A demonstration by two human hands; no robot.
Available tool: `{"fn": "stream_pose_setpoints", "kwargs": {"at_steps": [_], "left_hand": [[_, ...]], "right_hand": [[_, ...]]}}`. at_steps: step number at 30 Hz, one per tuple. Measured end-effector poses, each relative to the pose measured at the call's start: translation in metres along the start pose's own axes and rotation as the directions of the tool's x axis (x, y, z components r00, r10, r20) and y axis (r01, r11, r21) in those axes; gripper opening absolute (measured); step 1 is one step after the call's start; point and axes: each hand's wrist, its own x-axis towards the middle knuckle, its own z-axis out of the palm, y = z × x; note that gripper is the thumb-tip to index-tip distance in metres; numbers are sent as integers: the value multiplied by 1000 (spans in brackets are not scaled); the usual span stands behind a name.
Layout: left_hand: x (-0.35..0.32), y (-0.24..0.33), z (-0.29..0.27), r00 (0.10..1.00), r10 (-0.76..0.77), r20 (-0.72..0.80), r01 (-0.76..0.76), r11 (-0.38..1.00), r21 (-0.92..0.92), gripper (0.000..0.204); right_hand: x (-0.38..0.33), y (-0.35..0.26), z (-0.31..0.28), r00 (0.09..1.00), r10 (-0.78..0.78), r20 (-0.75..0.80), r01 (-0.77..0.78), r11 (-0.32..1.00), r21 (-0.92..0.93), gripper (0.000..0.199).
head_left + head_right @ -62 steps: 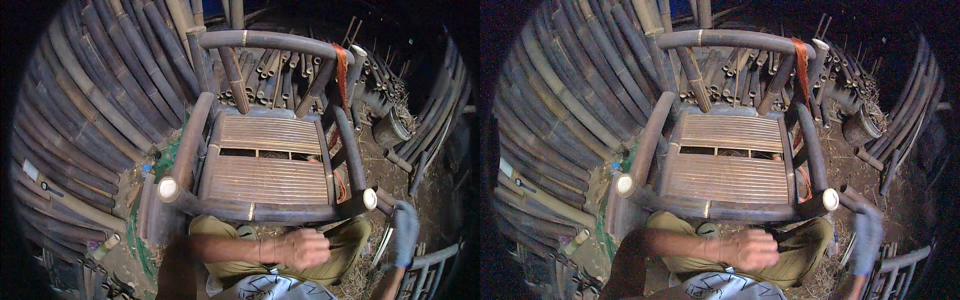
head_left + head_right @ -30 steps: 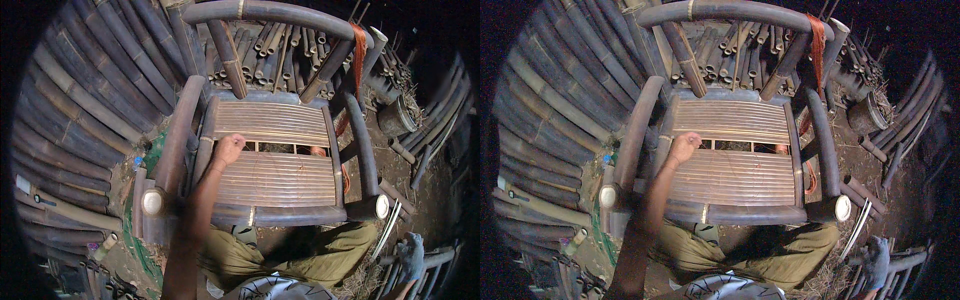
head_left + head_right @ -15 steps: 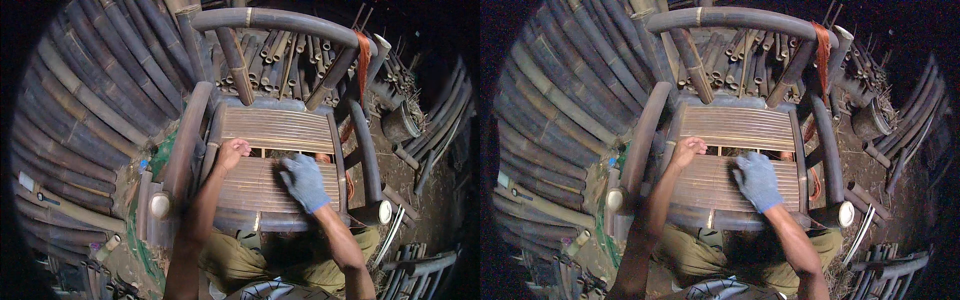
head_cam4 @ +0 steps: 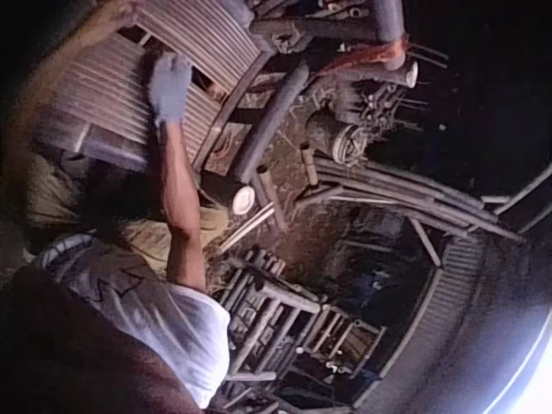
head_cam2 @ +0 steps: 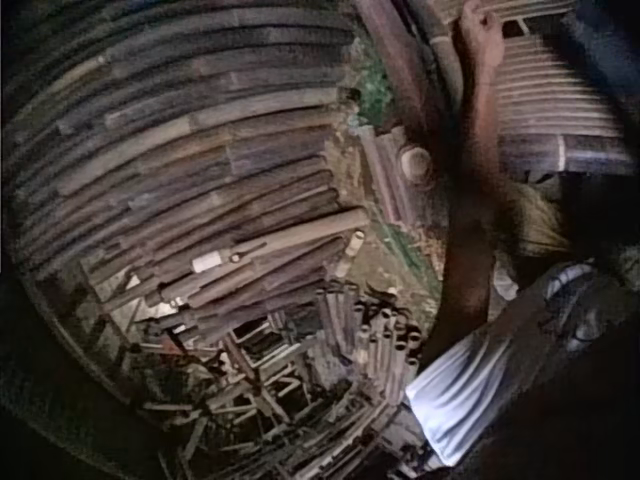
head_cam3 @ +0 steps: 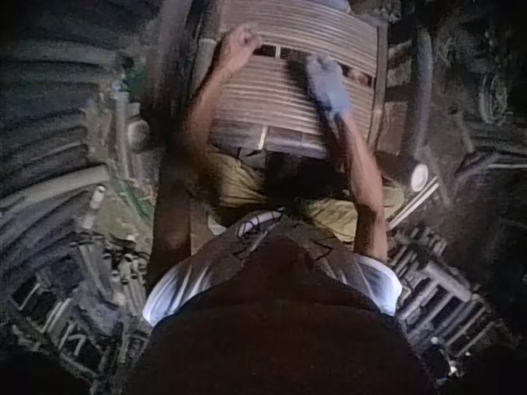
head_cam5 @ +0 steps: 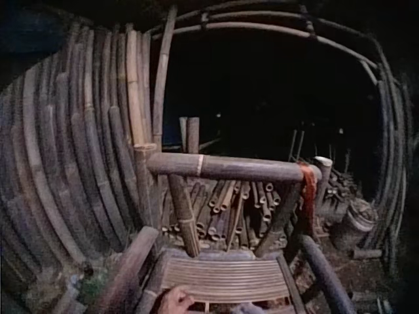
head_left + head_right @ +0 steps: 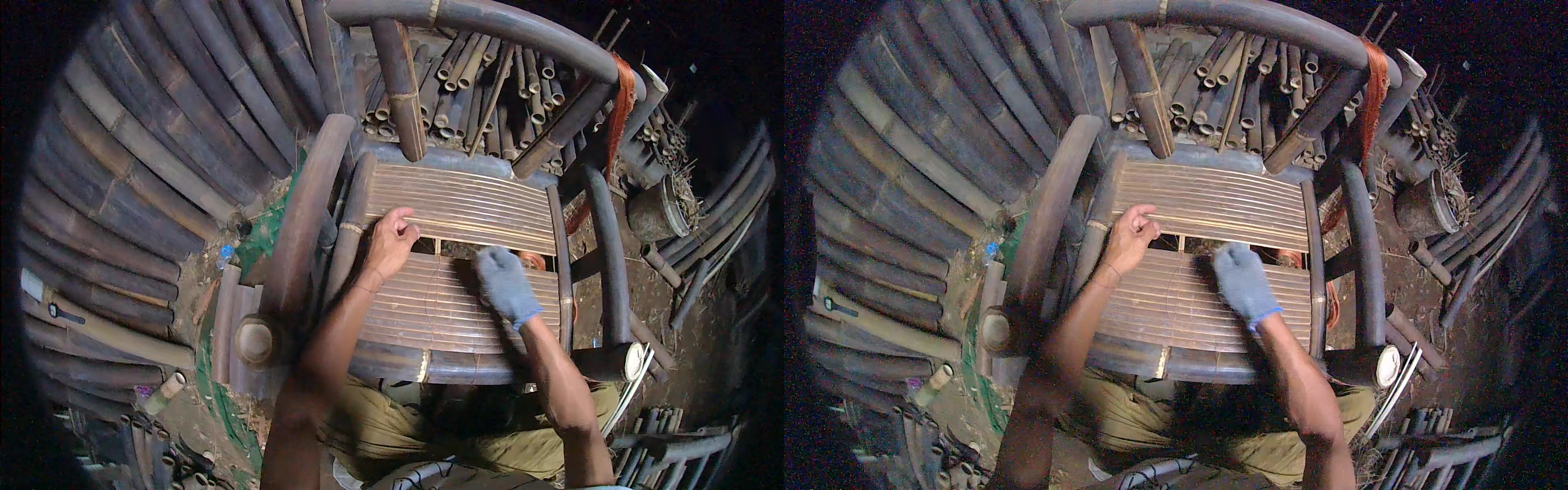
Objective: The person weaves thin bamboo strips into the seat frame of a bamboo chair, using their hands and a small tool to guide the strips through the slats.
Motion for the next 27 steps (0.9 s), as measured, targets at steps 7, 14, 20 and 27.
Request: {"fn": "stream_pose_setpoints", "kwargs": {"at_steps": [7, 14, 20, 27], "left_hand": [[-17, 23, -5, 977, 212, 9, -196, 887, 419, 40], [-24, 33, -4, 900, 294, 321, -415, 803, 428, 42], [-32, 44, 4, 829, 303, 471, -499, 781, 375, 38], [-43, 51, 27, 771, 285, 569, -563, 723, 401, 22]], "right_hand": [[-111, -28, -115, 985, 172, 31, -150, 738, 657, 14], [-272, 41, -297, 636, -37, -771, 491, 790, 368, 24], [-408, 137, -451, 358, -313, -879, 339, 921, -190, 41], [-387, 135, -419, 519, 86, -850, -765, 490, -418, 46]]}}
